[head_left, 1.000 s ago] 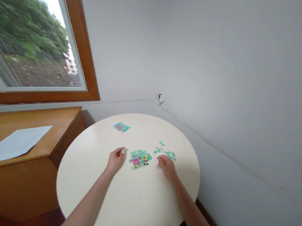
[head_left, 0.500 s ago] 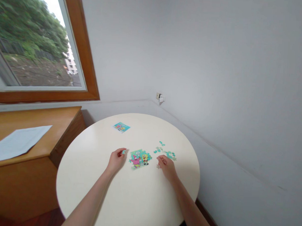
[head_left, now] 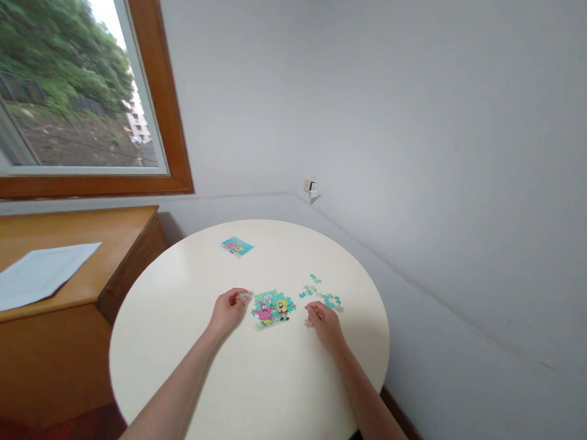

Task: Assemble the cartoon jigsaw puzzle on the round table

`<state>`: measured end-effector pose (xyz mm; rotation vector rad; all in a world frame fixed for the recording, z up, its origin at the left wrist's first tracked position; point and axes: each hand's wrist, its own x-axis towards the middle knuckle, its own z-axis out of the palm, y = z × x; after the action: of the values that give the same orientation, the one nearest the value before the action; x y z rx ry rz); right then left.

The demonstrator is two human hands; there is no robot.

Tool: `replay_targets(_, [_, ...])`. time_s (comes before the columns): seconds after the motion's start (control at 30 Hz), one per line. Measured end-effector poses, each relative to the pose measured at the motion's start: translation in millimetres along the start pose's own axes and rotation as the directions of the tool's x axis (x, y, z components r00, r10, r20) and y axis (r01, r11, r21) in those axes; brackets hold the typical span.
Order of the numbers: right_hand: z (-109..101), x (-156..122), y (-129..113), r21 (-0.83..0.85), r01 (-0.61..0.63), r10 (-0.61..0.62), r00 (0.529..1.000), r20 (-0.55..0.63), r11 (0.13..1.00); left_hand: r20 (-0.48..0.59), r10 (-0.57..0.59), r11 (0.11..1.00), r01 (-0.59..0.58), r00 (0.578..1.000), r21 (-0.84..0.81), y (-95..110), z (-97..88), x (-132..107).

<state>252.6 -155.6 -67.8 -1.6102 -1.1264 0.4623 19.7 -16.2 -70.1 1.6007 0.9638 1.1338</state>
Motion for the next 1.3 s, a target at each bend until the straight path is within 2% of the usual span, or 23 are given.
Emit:
replay_targets(0.43, [0.1,0.1,3.2,0.001,0.001,-0.001,1.000,0.008,1.000,0.019,-0.007,1.000,0.007,1.000,-0.009,7.7,0.9,-3.3])
replay_targets(0.87, [1.4,0.4,8.3,-0.035,-0.002,0.002,1.000,-0.010,0.999,-0.014,-0.022,1.000,0.022,1.000,-0.015,17.7,1.6,-7.9])
replay_targets(1.3, [1.1,-0.5,5.9,-0.023,0.007,-0.007,1.000,-0.002,1.000,-0.003,0.009,1.000,-0.009,1.000,0.002,15.7,1.2,-7.9])
